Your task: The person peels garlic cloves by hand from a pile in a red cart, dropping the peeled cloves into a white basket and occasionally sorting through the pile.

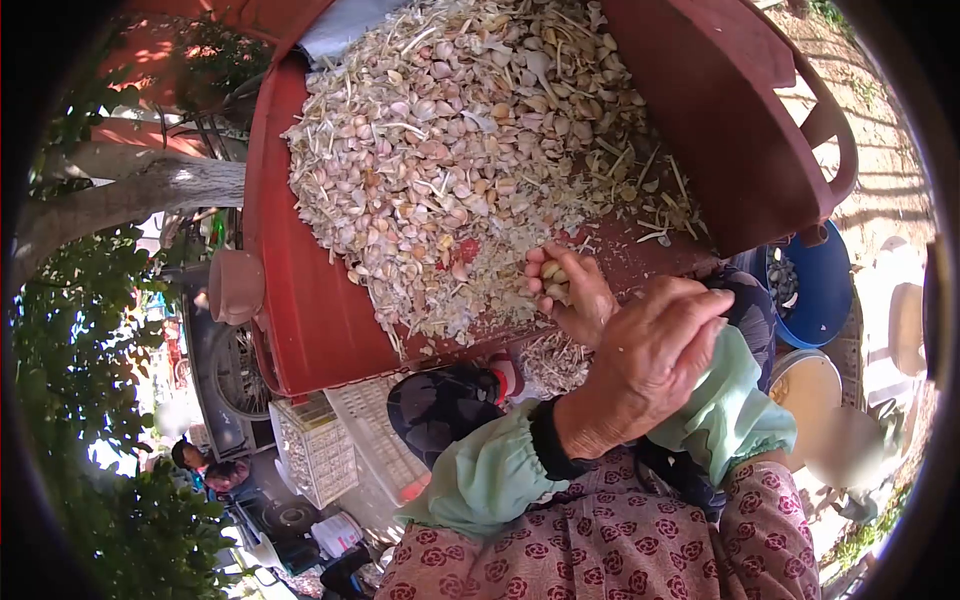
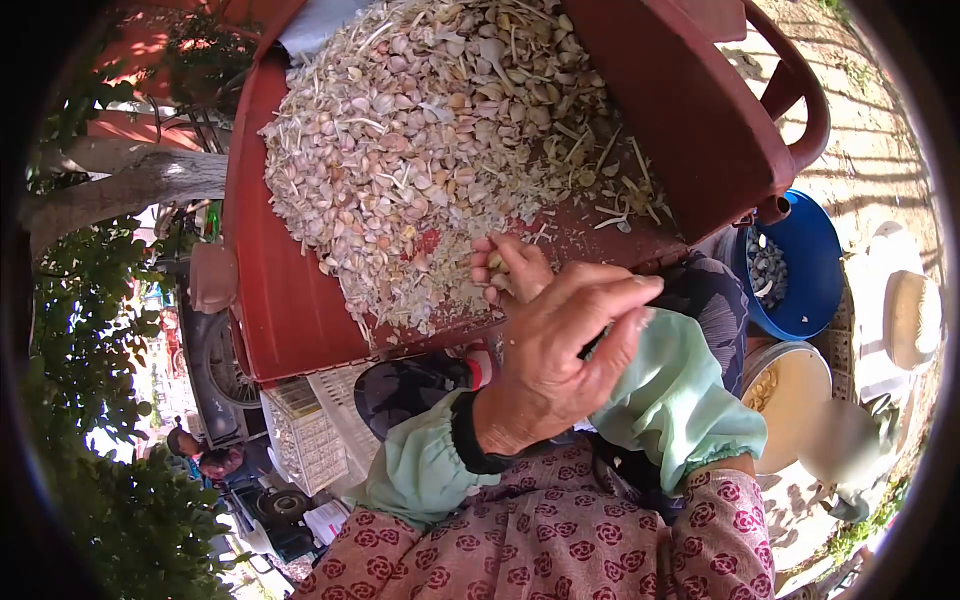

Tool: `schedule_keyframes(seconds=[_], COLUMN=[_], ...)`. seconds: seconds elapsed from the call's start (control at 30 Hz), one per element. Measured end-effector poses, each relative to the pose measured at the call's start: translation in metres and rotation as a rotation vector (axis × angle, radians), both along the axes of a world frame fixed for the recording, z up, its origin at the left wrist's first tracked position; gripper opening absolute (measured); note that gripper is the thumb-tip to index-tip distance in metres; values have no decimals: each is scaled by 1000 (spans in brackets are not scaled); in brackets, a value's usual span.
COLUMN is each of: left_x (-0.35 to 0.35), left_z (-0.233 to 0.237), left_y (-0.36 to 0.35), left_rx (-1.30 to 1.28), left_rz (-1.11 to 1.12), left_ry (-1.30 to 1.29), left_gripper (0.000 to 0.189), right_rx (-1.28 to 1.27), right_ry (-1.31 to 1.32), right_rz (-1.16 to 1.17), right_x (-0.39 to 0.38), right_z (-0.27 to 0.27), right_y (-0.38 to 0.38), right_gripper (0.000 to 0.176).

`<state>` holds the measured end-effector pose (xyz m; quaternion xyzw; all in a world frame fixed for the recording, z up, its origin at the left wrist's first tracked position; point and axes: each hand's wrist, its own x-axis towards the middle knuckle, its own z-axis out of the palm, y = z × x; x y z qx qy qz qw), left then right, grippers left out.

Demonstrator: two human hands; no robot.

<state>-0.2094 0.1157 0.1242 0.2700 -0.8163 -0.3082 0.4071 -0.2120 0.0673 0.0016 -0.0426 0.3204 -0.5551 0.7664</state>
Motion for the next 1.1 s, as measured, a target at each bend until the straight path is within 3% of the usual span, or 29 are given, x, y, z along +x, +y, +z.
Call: schedule_keyframes(seconds=[0.07, 0.1, 0.2, 0.23, 0.3, 0.43, 0.47, 0.53, 0.6, 0.73, 0.8, 0.87, 0.93, 1.0, 1.1], left_x=[57, 89, 187, 199, 213, 224, 224, 221, 216, 192, 175, 157, 144, 127, 116], left_z=[-19, -38, -105, -112, -124, -147, -150, -140, -120, -57, -28, 12, 56, 91, 83], left_y=[-24, -35, -78, -87, -100, -112, -111, -106, -92, -62, -45, -23, -2, 17, 20], left_rx=[92, 265, 151, 155, -102, 49, 166, 283, 620, 786, 796, 475, 283, 172, 22], left_rz=[263, 395, 669, 675, 765, 691, 693, 695, 591, 529, 411, 237, -19, -130, 36], left_ry=[-58, -100, -300, -297, -610, -636, -526, -417, -59, 14, 268, 303, 288, 336, 289], left_gripper=[17, 16, 16, 16, 15, 16, 16, 16, 19, 20, 22, 32, 32, 17, 20], right_rx=[-71, -44, -2, 2, 3, 33, -3, -39, -166, -261, -263, -276, -287, -320, -376], right_ry=[-83, -77, -43, -30, -8, 12, 21, 28, 59, 97, 90, 102, 70, 77, -6], right_rz=[-158, -59, 55, 79, 116, 163, 179, 198, 191, 264, 291, 286, 283, 272, 226], right_x=[1, -3, 0, 3, 7, 11, 12, 14, 12, 11, 9, 8, 8, 6, 7], right_z=[4, -1, -4, -3, -8, -12, -14, -11, -5, -6, 0, -7, -6, -5, -8], right_y=[2, -1, -5, -6, -6, -2, -2, 2, 9, 14, 16, 18, 19, 18, 18], right_gripper=[28, 30, 32, 32, 31, 32, 35, 37, 43, 49, 59, 62, 54, 54, 53])
